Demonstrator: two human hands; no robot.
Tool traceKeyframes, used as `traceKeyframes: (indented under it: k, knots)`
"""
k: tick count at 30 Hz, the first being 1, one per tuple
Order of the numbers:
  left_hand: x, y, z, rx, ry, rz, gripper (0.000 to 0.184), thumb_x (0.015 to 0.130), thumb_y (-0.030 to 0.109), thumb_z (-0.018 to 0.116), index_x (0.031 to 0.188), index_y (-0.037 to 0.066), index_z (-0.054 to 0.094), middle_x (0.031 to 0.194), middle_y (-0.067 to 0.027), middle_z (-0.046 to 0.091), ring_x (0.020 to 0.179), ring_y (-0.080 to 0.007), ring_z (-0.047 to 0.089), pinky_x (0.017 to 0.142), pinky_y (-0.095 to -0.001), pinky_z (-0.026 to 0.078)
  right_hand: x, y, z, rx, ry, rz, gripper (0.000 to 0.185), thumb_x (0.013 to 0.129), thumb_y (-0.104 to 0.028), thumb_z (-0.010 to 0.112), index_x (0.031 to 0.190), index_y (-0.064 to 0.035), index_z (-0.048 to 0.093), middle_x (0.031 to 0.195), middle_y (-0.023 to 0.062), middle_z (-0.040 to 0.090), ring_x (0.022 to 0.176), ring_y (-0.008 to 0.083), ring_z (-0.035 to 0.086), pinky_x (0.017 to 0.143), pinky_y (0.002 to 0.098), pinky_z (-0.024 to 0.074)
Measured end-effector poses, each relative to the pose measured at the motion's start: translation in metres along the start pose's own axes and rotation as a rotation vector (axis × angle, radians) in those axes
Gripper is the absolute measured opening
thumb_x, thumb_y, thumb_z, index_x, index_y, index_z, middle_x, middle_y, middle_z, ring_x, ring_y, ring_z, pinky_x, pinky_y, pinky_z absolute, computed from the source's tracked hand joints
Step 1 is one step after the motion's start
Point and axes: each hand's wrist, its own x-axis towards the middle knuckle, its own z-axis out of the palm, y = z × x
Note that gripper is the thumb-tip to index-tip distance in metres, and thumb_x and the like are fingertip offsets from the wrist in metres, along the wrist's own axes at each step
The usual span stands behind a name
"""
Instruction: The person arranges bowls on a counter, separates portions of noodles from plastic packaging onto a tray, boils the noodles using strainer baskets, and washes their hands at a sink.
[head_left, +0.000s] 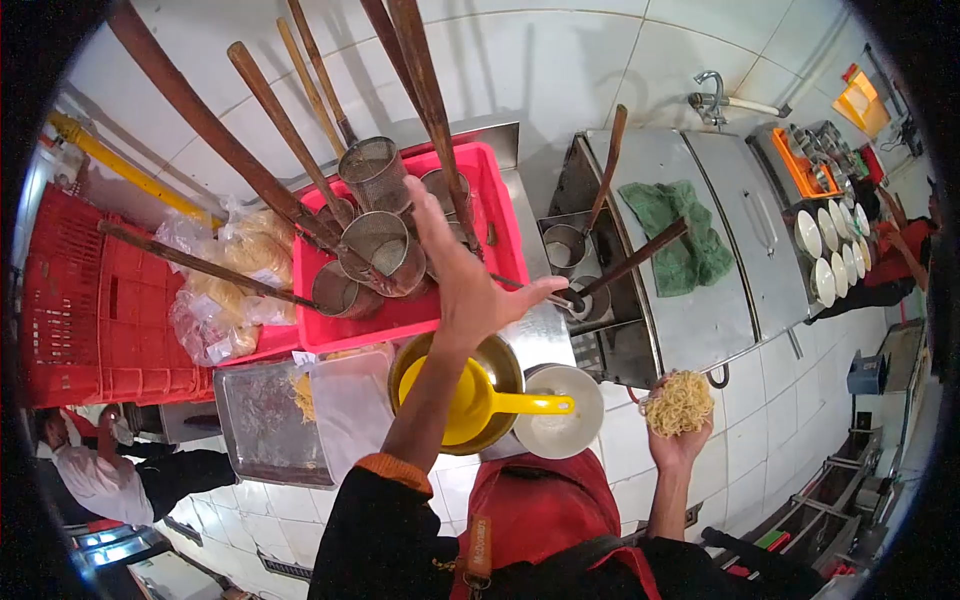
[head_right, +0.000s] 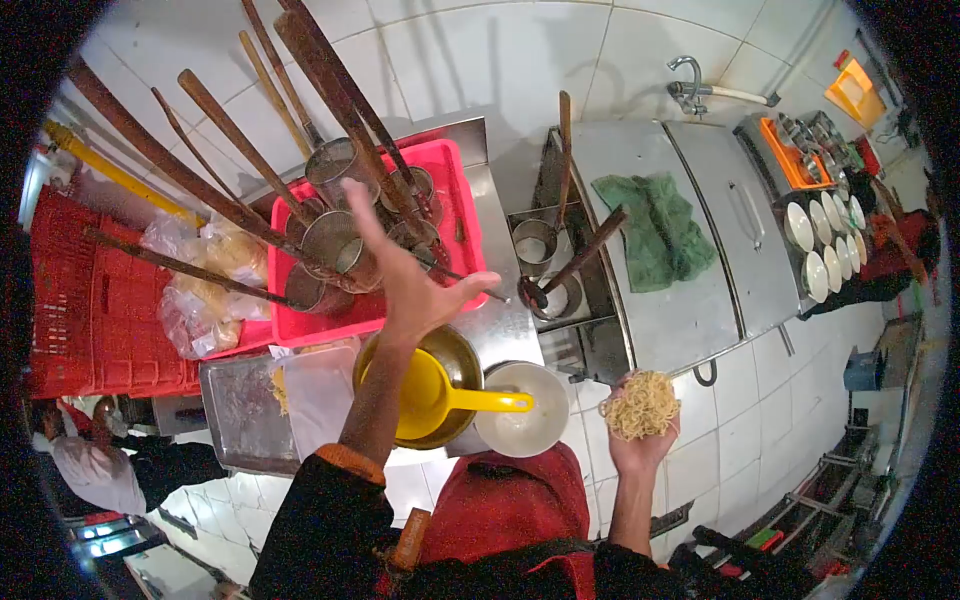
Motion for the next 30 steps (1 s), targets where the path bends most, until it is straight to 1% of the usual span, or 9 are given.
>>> traceKeyframes:
  k: [3,10,14,15,18,19,22,23,30]
  knots:
    - [-0.028,-0.025,0.018,-0.159,-0.194,-0.158,0.135,0.052,0.046,0.082,0.138,-0.005,-0.009,0.144,-0.0276,-0.006,0.135,-0.0409,0.000,0.109,-0.0480,0.007,-0.012,0.010,0.006,0.034,0.060,-0.002,0.042,0.086,-0.036,0.044,0.113,-0.0043,0.054,0.110,0.0160,0.056,0.102,0.0303,0.052,0.090,0.0420,0.0436]
    - [-0.043,-0.047,0.023,-0.489,-0.337,-0.295,0.121,0.060,0.025,0.078,0.139,-0.002,-0.010,0.146,-0.0212,0.006,0.134,-0.0327,0.015,0.109,-0.0393,0.014,-0.010,0.010,0.013,0.041,0.065,0.049,0.040,0.086,-0.034,0.045,0.109,-0.0034,0.055,0.106,0.0163,0.056,0.099,0.0300,0.053,0.086,0.0409,0.0456]
    - [-0.046,-0.043,0.042,-0.170,-0.364,-0.318,0.113,0.063,0.020,0.075,0.138,-0.004,-0.005,0.140,-0.0211,0.022,0.129,-0.0315,0.027,0.107,-0.0387,0.020,-0.004,0.011,0.027,-0.001,0.030,0.067,0.039,0.086,-0.033,0.043,0.107,-0.0016,0.055,0.104,0.0159,0.057,0.096,0.0296,0.054,0.084,0.0407,0.0461]
    - [-0.044,-0.034,0.050,-0.092,-0.119,-0.241,0.086,0.070,0.012,0.068,0.136,-0.005,0.015,0.119,-0.0200,0.048,0.103,-0.0292,0.051,0.089,-0.0404,0.040,-0.002,0.014,0.029,-0.002,0.029,0.075,0.039,0.086,-0.033,0.043,0.107,-0.0016,0.055,0.104,0.0159,0.057,0.096,0.0296,0.054,0.084,0.0407,0.0461]
    - [-0.040,-0.058,0.056,-0.302,-0.145,-0.476,0.058,0.077,0.007,0.060,0.128,-0.002,0.033,0.092,-0.0143,0.057,0.076,-0.0254,0.058,0.067,-0.0347,0.046,0.004,0.022,0.037,-0.033,-0.001,0.080,0.040,0.087,-0.033,0.043,0.107,-0.0015,0.055,0.104,0.0154,0.058,0.095,0.0295,0.054,0.083,0.0407,0.0462]
    - [-0.034,-0.060,0.060,-0.390,-0.013,-0.413,0.025,0.081,0.005,0.052,0.106,-0.001,0.051,0.066,-0.0055,0.053,0.056,-0.0188,0.052,0.053,-0.0303,0.043,0.006,0.027,0.040,-0.055,-0.011,0.116,0.039,0.087,-0.033,0.043,0.107,-0.0022,0.055,0.104,0.0150,0.058,0.095,0.0293,0.054,0.083,0.0406,0.0463]
    - [-0.009,-0.064,0.039,-0.360,-0.339,-0.551,0.010,0.083,0.006,0.052,0.088,-0.001,0.057,0.058,-0.0003,0.047,0.052,-0.0115,0.047,0.048,-0.0290,0.038,0.009,0.040,0.048,-0.054,-0.041,0.161,0.038,0.087,-0.034,0.042,0.107,-0.0041,0.056,0.104,0.0144,0.058,0.095,0.0291,0.055,0.082,0.0412,0.0464]
    - [-0.004,-0.070,0.040,-0.506,-0.342,-0.572,0.020,0.087,0.014,0.053,0.072,0.001,0.057,0.051,0.0035,0.039,0.050,-0.0059,0.041,0.045,-0.0261,0.034,0.010,0.045,0.050,-0.048,-0.057,0.179,0.038,0.088,-0.034,0.041,0.107,-0.0053,0.056,0.105,0.0143,0.058,0.095,0.0290,0.055,0.082,0.0418,0.0465]
    - [0.018,-0.085,0.036,-0.643,-0.628,-0.600,0.034,0.091,0.029,0.051,0.068,0.005,0.050,0.050,0.0040,0.036,0.041,-0.0048,0.034,0.037,-0.0228,0.026,0.007,0.063,0.045,-0.028,-0.072,0.199,0.040,0.088,-0.035,0.041,0.108,-0.0042,0.055,0.101,0.0163,0.058,0.092,0.0289,0.055,0.078,0.0401,0.0470]
